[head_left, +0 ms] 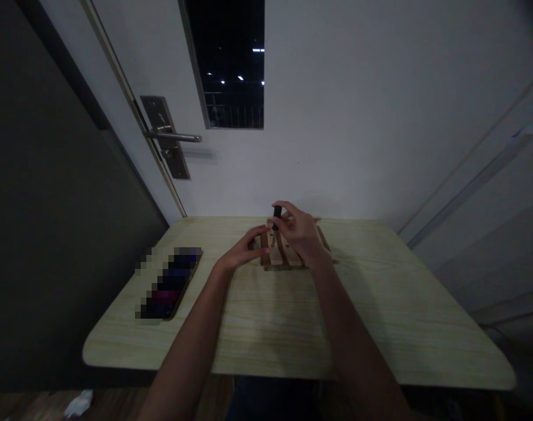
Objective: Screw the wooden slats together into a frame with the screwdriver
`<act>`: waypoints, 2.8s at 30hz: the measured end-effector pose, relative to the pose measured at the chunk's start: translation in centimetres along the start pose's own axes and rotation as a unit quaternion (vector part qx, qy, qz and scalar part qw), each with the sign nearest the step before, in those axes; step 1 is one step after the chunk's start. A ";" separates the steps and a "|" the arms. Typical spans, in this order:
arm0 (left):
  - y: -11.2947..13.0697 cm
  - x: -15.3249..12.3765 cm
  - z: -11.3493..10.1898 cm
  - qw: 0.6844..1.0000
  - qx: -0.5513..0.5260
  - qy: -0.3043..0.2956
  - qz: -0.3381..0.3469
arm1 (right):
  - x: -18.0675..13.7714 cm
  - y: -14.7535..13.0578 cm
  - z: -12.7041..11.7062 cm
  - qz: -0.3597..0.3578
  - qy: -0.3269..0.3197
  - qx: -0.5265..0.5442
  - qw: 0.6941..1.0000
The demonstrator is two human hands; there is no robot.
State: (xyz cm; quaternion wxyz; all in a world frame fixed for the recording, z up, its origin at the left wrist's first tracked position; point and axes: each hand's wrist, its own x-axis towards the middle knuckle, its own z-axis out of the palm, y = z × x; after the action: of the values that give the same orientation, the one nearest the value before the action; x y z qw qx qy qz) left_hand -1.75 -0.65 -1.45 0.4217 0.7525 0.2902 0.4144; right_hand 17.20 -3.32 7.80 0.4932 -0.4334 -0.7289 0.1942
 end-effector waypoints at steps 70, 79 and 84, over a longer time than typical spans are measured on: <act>-0.9 0.1 0.0 1.000 -0.019 0.000 0.013 | -0.2 -0.2 0.0 -0.027 -0.059 -0.001 0.998; -0.6 0.1 0.1 1.000 -0.019 -0.002 0.001 | -0.1 1.2 0.6 -0.054 -0.033 0.041 0.997; -0.2 0.2 0.1 1.000 -0.015 -0.003 0.005 | -0.3 0.3 0.5 -0.033 -0.037 0.002 0.999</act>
State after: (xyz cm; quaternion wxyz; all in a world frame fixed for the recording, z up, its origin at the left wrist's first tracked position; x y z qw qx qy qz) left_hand -1.58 -0.44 -1.64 0.4317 0.7488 0.2788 0.4186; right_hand 16.93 -3.34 7.16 0.4731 -0.4001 -0.7602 0.1954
